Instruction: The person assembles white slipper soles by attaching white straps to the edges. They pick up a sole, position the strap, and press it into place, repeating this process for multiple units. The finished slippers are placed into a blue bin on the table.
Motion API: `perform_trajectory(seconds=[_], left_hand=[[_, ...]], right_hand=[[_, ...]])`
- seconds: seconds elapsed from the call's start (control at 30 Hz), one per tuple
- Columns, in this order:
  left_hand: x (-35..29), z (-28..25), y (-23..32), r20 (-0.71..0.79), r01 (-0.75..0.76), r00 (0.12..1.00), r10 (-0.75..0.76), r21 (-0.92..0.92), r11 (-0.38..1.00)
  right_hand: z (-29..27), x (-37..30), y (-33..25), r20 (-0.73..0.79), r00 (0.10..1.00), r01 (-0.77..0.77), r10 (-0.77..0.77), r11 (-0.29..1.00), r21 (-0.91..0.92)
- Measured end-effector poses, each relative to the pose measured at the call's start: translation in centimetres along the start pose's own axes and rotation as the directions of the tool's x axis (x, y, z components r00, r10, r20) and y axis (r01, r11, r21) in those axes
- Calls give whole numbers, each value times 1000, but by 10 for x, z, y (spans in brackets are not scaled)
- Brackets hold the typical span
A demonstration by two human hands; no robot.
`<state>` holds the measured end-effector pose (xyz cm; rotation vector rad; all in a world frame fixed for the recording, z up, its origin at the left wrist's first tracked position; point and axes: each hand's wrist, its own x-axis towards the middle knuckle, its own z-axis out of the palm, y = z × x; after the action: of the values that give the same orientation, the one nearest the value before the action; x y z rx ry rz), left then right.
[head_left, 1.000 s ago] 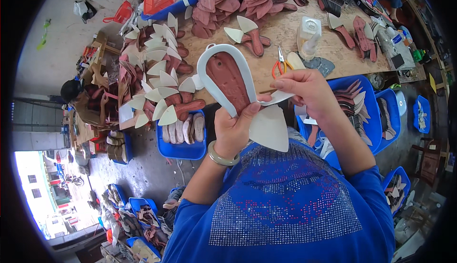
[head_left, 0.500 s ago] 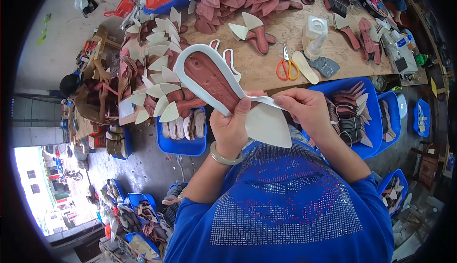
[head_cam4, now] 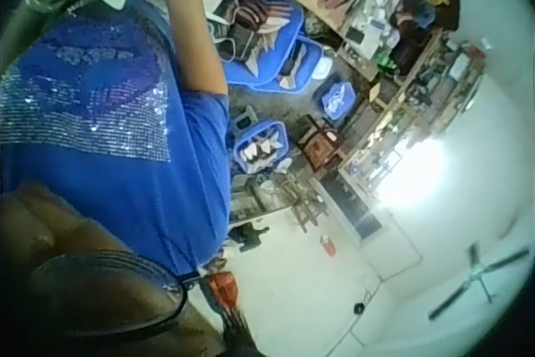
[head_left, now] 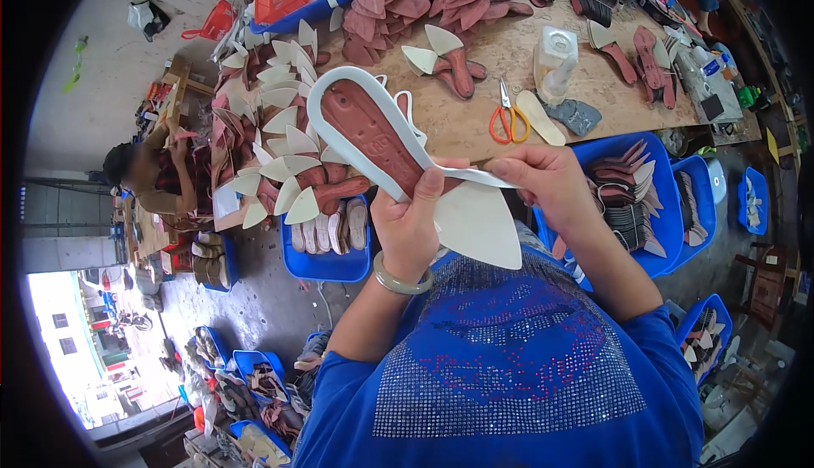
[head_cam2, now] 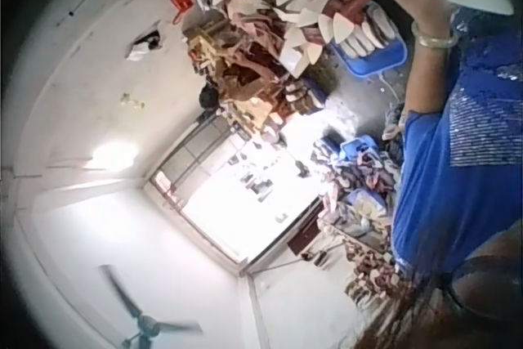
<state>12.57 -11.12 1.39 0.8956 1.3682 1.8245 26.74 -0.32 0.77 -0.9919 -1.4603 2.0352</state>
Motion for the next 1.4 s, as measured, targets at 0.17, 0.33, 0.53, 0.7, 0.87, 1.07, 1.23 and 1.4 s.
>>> perform_trajectory(seconds=[0.17,0.33,0.53,0.7,0.87,1.07,1.23,1.4], left_hand=[[1,-5,-11,13,-53,998,54,-39,998],[1,-2,-13,-19,-28,999,27,-36,999],[3,9,-12,-32,-11,999,11,-7,1000],[5,20,-21,-32,17,999,-18,-58,998],[10,33,-32,-9,47,999,-47,112,993],[24,21,-50,53,70,994,-91,310,948],[42,-7,-44,257,373,901,-350,-45,927],[53,-26,-72,428,593,741,-517,-57,803]], right_hand=[[4,-6,-1,-11,999,-52,52,999,5],[3,-4,8,-14,999,-43,43,998,54],[-4,-6,4,-10,998,-68,69,993,93],[-17,-4,12,1,1000,24,-24,996,-84],[-24,10,22,6,993,111,-118,922,-372],[-30,35,49,64,998,44,-28,963,-265],[-28,43,50,153,988,1,6,999,-46],[-21,78,54,221,970,-128,99,984,121]])
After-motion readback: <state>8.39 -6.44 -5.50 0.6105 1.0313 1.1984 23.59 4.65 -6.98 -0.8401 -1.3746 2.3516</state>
